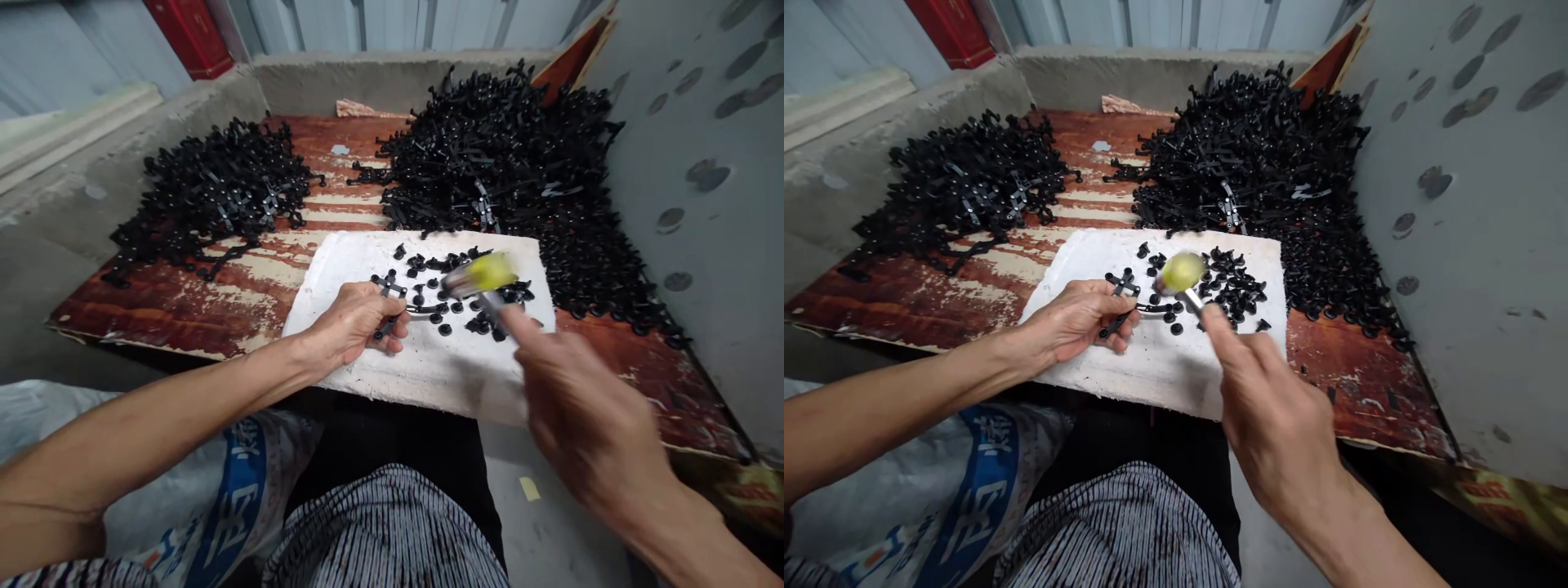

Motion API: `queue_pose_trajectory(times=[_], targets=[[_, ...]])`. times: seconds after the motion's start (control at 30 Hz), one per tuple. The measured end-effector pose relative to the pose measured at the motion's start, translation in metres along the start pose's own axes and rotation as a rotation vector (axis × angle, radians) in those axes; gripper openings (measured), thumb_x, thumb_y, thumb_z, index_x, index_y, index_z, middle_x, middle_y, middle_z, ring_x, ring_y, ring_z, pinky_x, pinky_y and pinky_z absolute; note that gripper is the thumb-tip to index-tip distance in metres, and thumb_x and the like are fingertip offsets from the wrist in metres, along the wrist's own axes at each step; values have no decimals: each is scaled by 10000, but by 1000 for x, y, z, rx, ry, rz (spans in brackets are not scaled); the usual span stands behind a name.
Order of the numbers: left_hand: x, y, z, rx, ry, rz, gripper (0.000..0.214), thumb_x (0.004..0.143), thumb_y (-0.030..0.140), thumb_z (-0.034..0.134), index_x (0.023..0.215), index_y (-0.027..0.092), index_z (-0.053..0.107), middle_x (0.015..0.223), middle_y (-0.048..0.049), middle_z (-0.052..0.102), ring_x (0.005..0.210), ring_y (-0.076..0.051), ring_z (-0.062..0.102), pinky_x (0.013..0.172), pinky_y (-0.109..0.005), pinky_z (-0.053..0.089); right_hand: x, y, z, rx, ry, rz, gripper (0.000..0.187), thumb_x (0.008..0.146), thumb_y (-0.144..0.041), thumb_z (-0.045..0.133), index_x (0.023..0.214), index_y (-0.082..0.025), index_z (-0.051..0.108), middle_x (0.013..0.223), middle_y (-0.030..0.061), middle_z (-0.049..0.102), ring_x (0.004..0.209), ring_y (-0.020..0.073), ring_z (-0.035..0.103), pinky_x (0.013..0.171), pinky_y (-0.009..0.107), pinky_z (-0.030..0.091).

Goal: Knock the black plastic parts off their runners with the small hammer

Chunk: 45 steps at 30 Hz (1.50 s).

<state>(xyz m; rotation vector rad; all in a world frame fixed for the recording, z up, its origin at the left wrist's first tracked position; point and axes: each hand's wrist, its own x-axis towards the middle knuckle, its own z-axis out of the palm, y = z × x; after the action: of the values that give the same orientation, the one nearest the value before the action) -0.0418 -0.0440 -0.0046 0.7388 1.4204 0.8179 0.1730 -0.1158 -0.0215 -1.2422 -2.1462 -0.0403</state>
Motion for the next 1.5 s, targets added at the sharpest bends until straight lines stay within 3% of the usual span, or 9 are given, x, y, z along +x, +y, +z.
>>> queue_pose_trajectory(times=[0.17,0.57,0.67,0.8,0.9,1.0,1.07,1.23,1.5], targets=[[0,-1,0,21,0,-5,273,846,40,583,620,148,473,586,-23,610,448,-101,555,379,-245,487,-4,5,6,60,22,30,638,918,-69,447,1501,-318,374,909,51,654,683,164,637,570,265,534],[-1,-1,-3,30,-62,-43,191,882,94,535,692,117,530,685,-60,644,532,-125,616,551,-304,545,-8,6,13,11,-128,-1,574,894,-74,430,1440,-246,476,778,28,631,489,144,556,419,249,477],[-9,2,-20,141,-105,-3,148,877,190,571,746,124,560,809,-82,672,677,-151,668,649,-302,541,-10,9,15,90,-19,66,525,910,-76,462,1413,-220,505,972,90,719,749,192,705,647,304,589],[-24,12,-44,696,-113,178,157,851,306,589,798,159,596,783,-56,652,670,-166,622,643,-303,480,-18,12,20,178,66,164,470,922,-110,494,1382,-199,539,1203,135,705,1050,239,697,895,386,571],[-27,21,-45,1203,-86,506,148,857,278,549,779,168,612,707,-46,576,700,-187,552,702,-327,426,-20,12,21,229,33,204,425,926,-146,501,1343,-176,575,1163,136,724,1044,250,704,898,410,576],[-15,23,-36,1397,-135,855,106,859,257,554,849,175,619,938,-93,577,943,-251,504,840,-373,390,-16,13,17,252,16,260,398,937,-177,503,1326,-177,586,1118,133,737,1014,246,716,882,412,582],[-3,21,-31,1427,-241,924,89,858,253,566,838,178,610,1010,-100,557,1004,-268,462,882,-397,368,-15,14,14,263,4,295,393,944,-200,502,1328,-207,585,1071,114,749,947,236,733,856,410,589],[13,20,-23,1392,-390,883,158,857,188,554,700,186,533,846,-48,527,865,-217,453,819,-343,351,-15,15,13,250,-4,319,388,943,-216,511,1323,-208,587,1043,104,757,887,227,739,839,414,594],[-3,30,-17,911,-223,502,285,851,214,612,584,174,519,541,10,518,466,-84,394,460,-213,256,-17,15,16,309,23,373,379,946,-238,513,1309,-163,595,1113,133,738,945,228,731,925,446,557]])
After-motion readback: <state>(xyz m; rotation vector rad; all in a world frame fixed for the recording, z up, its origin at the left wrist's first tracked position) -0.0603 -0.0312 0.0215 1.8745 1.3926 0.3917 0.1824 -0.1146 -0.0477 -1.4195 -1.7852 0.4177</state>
